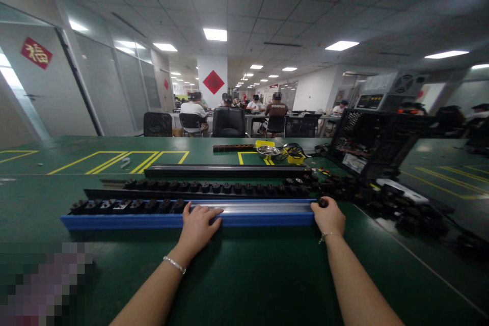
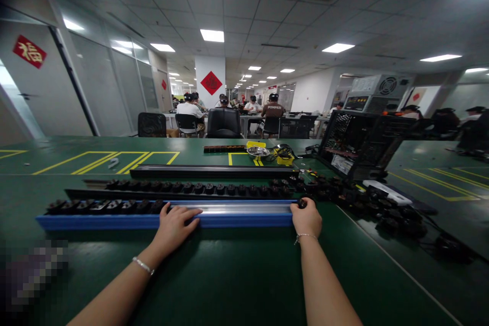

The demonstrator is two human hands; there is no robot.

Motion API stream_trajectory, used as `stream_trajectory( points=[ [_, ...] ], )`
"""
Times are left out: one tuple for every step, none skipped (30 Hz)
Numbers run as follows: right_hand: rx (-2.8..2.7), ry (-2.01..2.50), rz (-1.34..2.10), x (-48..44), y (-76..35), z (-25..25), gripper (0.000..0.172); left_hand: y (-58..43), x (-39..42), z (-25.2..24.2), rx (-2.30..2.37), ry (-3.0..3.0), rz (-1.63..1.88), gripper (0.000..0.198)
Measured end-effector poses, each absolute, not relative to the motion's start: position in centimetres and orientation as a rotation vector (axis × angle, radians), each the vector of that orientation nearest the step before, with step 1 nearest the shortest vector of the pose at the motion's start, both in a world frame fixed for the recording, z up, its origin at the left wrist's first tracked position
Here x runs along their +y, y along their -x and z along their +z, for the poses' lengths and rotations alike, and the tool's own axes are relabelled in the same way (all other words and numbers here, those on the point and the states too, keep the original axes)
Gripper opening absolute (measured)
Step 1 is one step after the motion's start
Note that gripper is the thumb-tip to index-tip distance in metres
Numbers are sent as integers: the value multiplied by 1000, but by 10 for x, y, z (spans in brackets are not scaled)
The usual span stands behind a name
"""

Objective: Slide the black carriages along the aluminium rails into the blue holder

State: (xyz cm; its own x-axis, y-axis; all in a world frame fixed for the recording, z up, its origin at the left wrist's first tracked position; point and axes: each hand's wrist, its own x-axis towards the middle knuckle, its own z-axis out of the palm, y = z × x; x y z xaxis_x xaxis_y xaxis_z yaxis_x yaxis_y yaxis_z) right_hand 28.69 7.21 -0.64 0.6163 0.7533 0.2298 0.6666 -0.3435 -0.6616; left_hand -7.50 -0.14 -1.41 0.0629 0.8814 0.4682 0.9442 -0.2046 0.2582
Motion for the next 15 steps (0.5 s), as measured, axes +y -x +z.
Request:
stream_trajectory(
  points=[
    [-1100,2091,145,73,-289,-7,44,75,-1,-14,-1901,2201,-827,25],
    [-1086,2092,140,74,-291,-8,44,75,-1,-15,-1900,2199,-829,25],
    [-1073,2094,134,74,-293,-8,43,75,-1,-15,-1901,2197,-829,24],
    [-1062,2096,128,75,-295,-9,43,75,-1,-15,-1904,2195,-828,24],
    [-1056,2096,123,76,-297,-9,43,75,-1,-15,-1906,2194,-825,25],
    [-1056,2094,120,77,-298,-10,43,75,-1,-15,-1908,2194,-822,25],
    [-1059,2092,117,78,-299,-10,42,76,-1,-14,-1909,2194,-819,25],
    [-1065,2091,118,78,-299,-11,42,75,-1,-14,-1909,2195,-816,25],
    [-1071,2093,119,79,-300,-11,42,75,-2,-14,-1907,2198,-814,25],
    [-1077,2098,123,80,-300,-12,42,75,-2,-14,-1902,2199,-813,25],
    [-1083,2103,127,80,-301,-12,43,75,-2,-14,-1897,2198,-814,25],
    [-1086,2107,131,81,-302,-13,43,75,-2,-15,-1892,2197,-815,25],
    [-1087,2106,134,81,-302,-14,44,75,-2,-15,-1886,2196,-816,25],
    [-1084,2103,133,82,-303,-15,45,75,-2,-15,-1882,2194,-816,25],
    [-1076,2095,124,82,-303,-16,45,75,-2,-15,-1881,2193,-815,25]
  ],
)
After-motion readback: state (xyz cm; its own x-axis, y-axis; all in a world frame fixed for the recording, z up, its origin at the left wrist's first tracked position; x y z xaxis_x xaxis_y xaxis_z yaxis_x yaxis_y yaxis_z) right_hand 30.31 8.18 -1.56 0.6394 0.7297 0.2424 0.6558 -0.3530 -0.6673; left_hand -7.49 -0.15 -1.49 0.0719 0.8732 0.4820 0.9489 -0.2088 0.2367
